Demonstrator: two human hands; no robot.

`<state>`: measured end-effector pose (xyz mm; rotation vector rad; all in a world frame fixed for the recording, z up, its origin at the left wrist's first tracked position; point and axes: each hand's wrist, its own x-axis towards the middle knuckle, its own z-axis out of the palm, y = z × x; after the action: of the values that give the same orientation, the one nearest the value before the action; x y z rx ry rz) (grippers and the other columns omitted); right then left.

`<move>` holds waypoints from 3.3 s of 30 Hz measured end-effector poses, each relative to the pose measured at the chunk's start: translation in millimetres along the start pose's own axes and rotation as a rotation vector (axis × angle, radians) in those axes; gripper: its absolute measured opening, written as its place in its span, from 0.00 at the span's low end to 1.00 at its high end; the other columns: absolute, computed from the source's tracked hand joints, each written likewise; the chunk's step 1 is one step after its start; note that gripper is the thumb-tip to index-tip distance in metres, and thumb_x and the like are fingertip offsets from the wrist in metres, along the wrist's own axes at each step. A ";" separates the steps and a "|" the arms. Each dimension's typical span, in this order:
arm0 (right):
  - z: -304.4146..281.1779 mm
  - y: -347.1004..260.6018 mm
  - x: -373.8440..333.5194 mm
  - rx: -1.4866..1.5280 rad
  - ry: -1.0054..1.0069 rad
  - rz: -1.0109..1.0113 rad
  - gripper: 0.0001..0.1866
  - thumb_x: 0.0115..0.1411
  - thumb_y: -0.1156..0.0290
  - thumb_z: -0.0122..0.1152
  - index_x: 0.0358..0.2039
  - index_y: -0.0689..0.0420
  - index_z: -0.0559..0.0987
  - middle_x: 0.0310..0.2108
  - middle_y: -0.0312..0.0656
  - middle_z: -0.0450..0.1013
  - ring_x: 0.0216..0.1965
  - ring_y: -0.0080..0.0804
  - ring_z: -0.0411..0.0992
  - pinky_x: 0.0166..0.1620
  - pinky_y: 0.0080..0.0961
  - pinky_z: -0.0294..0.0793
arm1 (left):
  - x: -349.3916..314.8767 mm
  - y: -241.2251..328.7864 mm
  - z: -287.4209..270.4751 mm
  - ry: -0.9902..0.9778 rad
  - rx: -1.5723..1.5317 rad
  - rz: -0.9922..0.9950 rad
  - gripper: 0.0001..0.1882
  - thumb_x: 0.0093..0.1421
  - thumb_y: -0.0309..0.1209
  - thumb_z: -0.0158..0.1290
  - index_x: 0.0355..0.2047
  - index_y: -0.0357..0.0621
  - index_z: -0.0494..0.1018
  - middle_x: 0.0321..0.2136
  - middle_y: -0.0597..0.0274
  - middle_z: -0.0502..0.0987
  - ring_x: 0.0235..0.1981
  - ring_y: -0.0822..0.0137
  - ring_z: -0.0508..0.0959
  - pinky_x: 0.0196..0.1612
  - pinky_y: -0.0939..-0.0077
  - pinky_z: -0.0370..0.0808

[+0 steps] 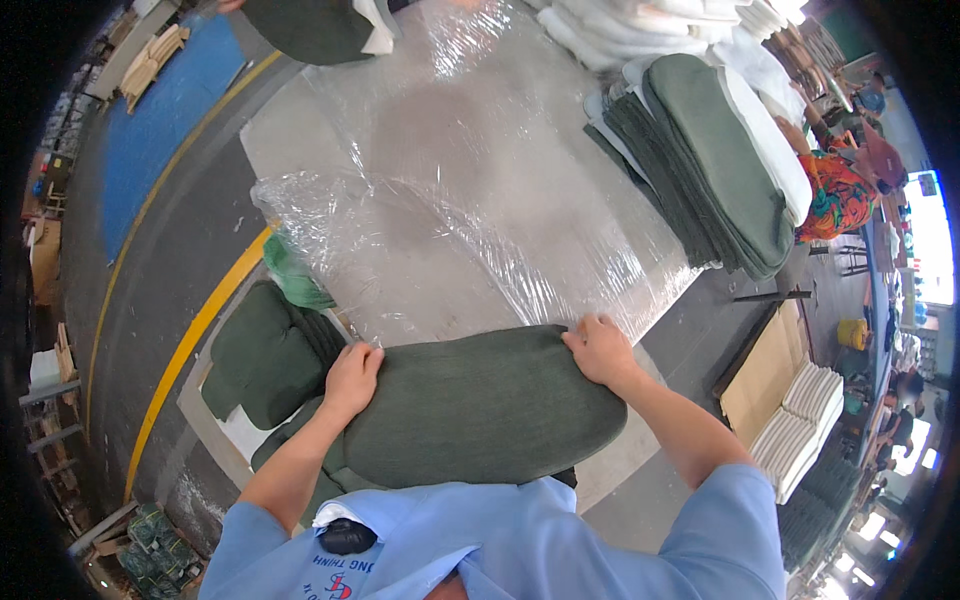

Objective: The person repeatedly picks up white foam inserts and green fabric covers, inserts the foam into the covers, and places the finished cushions on a stack. The process is repeated for multiple units.

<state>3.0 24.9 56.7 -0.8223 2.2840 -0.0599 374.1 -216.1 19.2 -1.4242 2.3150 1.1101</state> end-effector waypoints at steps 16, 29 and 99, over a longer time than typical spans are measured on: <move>12.9 -68.4 -0.6 -0.060 -0.074 -0.583 0.13 0.71 0.61 0.61 0.50 0.54 0.80 0.53 0.44 0.77 0.58 0.53 0.75 0.56 0.49 0.75 | 26.1 96.7 15.1 -0.398 0.383 0.418 0.28 0.65 0.52 0.63 0.51 0.41 0.80 0.45 0.50 0.80 0.53 0.48 0.78 0.57 0.54 0.73; 33.8 -72.1 6.9 -0.004 0.058 -0.350 0.12 0.72 0.58 0.59 0.45 0.52 0.82 0.40 0.50 0.83 0.46 0.57 0.80 0.48 0.53 0.78 | 23.8 61.4 13.7 0.131 0.330 0.465 0.19 0.68 0.48 0.59 0.34 0.43 0.79 0.27 0.47 0.83 0.34 0.40 0.83 0.41 0.47 0.77; 61.8 -21.2 -198.0 0.940 0.153 -0.640 0.09 0.65 0.69 0.71 0.37 0.61 0.82 0.49 0.46 0.78 0.54 0.37 0.77 0.60 0.34 0.74 | 134.3 196.9 -68.2 -0.108 -1.540 0.280 0.28 0.78 0.58 0.39 0.43 0.49 0.78 0.26 0.65 0.76 0.28 0.66 0.77 0.34 0.66 0.77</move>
<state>163.3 133.1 134.5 -0.9689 1.6958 -1.3898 154.7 -304.8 92.9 -1.1327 1.3427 3.2459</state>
